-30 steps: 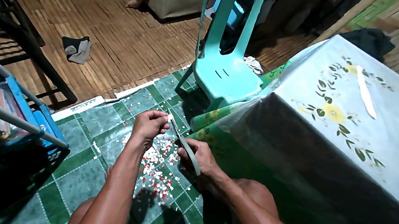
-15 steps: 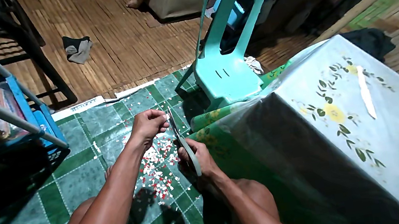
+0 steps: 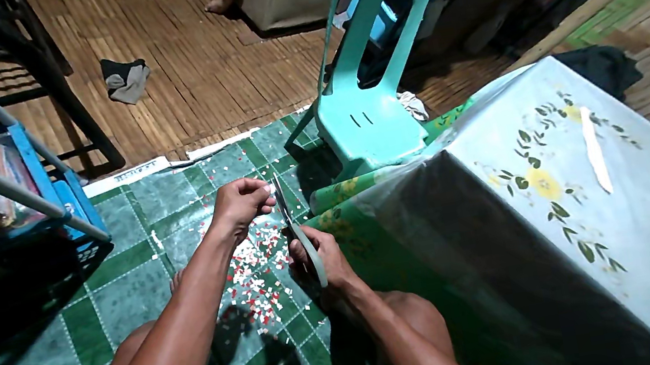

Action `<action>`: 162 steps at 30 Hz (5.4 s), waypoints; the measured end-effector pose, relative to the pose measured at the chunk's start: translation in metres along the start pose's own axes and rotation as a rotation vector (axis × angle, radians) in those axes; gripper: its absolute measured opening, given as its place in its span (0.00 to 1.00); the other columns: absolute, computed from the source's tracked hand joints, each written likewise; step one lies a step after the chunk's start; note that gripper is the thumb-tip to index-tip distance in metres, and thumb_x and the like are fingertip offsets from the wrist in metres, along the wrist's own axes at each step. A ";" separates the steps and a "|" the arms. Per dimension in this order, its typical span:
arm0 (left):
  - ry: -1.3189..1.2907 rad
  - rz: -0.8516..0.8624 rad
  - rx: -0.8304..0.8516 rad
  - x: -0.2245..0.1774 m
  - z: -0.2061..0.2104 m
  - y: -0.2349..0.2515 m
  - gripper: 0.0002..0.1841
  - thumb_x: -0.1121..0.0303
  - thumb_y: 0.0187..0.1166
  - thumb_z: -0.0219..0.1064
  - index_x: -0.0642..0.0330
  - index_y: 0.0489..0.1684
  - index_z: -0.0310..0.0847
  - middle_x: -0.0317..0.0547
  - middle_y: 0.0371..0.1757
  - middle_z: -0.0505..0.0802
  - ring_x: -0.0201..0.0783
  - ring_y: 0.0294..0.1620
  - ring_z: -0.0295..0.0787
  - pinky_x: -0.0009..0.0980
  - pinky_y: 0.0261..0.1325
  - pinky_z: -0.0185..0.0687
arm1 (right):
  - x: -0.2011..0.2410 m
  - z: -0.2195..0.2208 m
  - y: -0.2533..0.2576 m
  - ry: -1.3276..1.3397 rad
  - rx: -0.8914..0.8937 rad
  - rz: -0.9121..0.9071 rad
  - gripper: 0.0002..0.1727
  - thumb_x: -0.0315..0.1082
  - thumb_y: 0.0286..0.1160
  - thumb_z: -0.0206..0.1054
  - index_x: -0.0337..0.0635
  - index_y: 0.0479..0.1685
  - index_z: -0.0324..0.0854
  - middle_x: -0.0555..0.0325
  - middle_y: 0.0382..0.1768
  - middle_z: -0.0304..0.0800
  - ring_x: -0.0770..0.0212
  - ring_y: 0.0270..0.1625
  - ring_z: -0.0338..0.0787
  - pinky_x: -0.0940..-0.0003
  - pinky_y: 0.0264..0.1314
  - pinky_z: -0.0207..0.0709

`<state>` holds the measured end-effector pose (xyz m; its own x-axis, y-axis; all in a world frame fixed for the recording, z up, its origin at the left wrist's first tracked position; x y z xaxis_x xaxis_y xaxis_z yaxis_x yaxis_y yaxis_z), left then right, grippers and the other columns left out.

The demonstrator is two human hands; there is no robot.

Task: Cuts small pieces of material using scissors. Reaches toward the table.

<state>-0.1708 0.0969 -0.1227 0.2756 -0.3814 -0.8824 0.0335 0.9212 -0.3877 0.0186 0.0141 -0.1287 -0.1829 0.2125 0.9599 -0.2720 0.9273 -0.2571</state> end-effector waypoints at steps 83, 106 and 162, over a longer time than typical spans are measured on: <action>-0.007 0.036 0.008 -0.003 0.004 -0.003 0.08 0.73 0.75 0.76 0.64 0.46 0.85 0.51 0.38 0.94 0.38 0.31 0.93 0.31 0.35 0.90 | -0.001 0.002 -0.002 -0.017 0.008 -0.068 0.30 0.47 0.77 0.73 0.32 0.68 0.79 0.54 0.31 0.91 0.62 0.26 0.91 0.65 0.30 0.91; -0.023 -0.009 0.024 -0.002 0.005 0.000 0.08 0.76 0.79 0.70 0.66 0.51 0.86 0.52 0.38 0.94 0.38 0.33 0.94 0.32 0.38 0.92 | -0.002 0.004 -0.002 0.013 -0.054 -0.042 0.26 0.43 0.77 0.74 0.31 0.64 0.82 0.52 0.27 0.90 0.62 0.21 0.88 0.66 0.23 0.87; 1.733 1.149 0.642 0.017 0.519 -0.132 0.41 0.31 0.86 0.30 0.44 0.93 0.58 0.44 0.93 0.64 0.51 0.94 0.53 0.66 0.88 0.49 | 0.037 -0.155 -0.222 -0.574 0.011 -0.174 0.21 0.35 0.87 0.60 0.20 0.59 0.83 0.22 0.60 0.85 0.27 0.63 0.85 0.29 0.62 0.75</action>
<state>0.3283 0.0093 0.0514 -0.4867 0.8727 -0.0394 0.8630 0.4873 0.1335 0.2181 -0.1358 -0.0185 -0.6149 -0.1457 0.7750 -0.3531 0.9296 -0.1054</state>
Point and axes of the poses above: each hand's wrist, its own y-axis towards the middle knuckle, its own z-axis out of the palm, x = y × z, the point moved 1 cm from there along y, towards the middle knuckle
